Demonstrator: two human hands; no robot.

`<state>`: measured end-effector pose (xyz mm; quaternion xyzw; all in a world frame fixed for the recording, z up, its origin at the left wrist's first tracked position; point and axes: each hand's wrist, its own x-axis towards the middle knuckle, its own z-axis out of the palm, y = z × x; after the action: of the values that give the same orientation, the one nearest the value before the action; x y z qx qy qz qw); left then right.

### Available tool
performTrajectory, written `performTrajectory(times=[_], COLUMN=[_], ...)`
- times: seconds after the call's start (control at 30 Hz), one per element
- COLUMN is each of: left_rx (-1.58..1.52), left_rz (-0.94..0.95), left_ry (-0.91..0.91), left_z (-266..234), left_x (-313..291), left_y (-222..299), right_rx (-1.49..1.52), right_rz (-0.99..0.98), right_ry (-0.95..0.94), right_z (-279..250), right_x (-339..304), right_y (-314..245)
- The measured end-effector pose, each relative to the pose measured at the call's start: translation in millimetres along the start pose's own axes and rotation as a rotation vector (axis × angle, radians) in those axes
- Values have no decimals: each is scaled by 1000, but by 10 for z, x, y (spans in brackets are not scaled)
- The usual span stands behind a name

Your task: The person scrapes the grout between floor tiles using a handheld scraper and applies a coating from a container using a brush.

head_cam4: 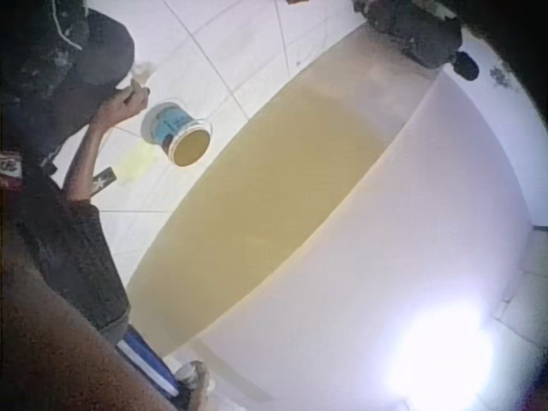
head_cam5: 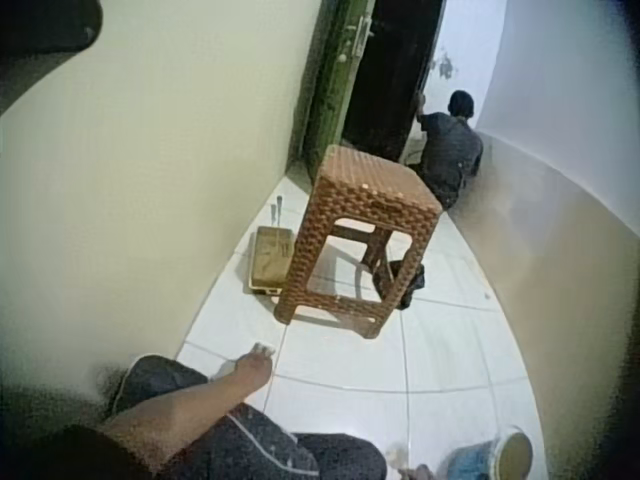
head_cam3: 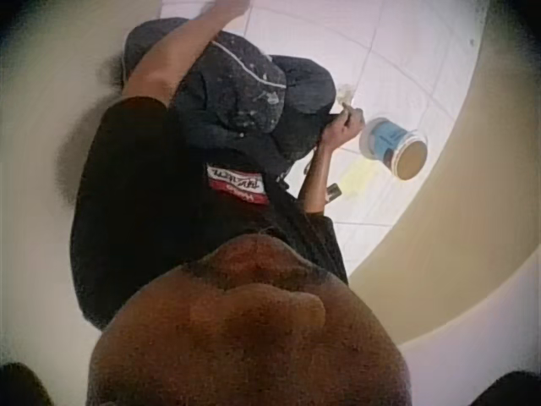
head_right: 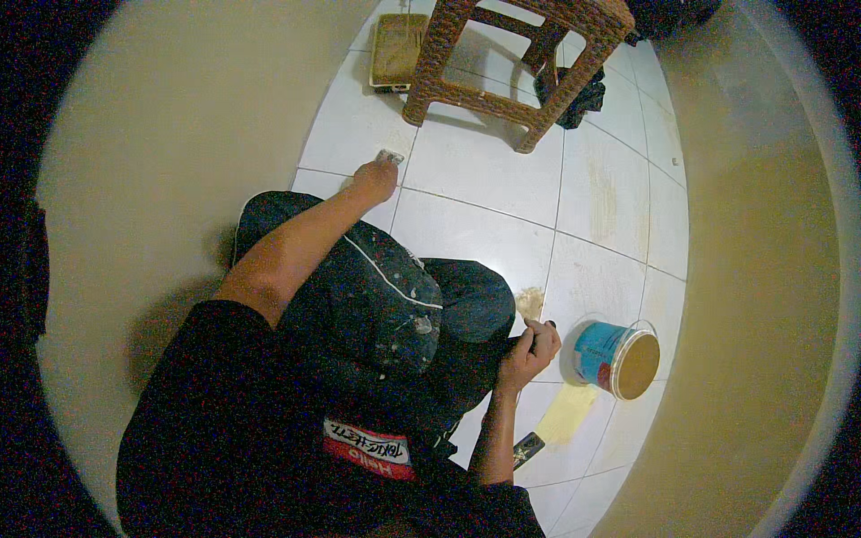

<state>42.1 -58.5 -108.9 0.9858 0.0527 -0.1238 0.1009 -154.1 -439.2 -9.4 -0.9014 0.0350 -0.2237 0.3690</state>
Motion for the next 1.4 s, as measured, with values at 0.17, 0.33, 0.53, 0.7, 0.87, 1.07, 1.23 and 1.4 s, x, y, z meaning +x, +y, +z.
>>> performTrajectory(times=[0.17,0.33,0.53,0.7,0.87,1.07,1.23,1.4], left_rx=[-1,-27,15,-35,79,-94,-10,104], left_rz=[-1,4,-27,-76,-28,-32,-51,35], left_ry=[-7,-7,136,-86,-42,78,46,80], left_z=[92,26,276,-46,605,503,458,515], left_x=[174,125,178,163,501,426,441,377], left_y=[9,41,-85,189,-362,170,-23,-181], right_rx=[-14,-48,-7,29,27,-64,43,61], right_rz=[1,1,-9,19,-34,7,34,34], right_ry=[-25,-9,-46,-21,-105,-66,-82,-90], right_z=[-3,-24,18,-39,59,-83,-34,-12], right_x=[22,12,7,23,1,83,67,61], right_y=[-55,-17,-9,-56,-219,-178,-233,-299])
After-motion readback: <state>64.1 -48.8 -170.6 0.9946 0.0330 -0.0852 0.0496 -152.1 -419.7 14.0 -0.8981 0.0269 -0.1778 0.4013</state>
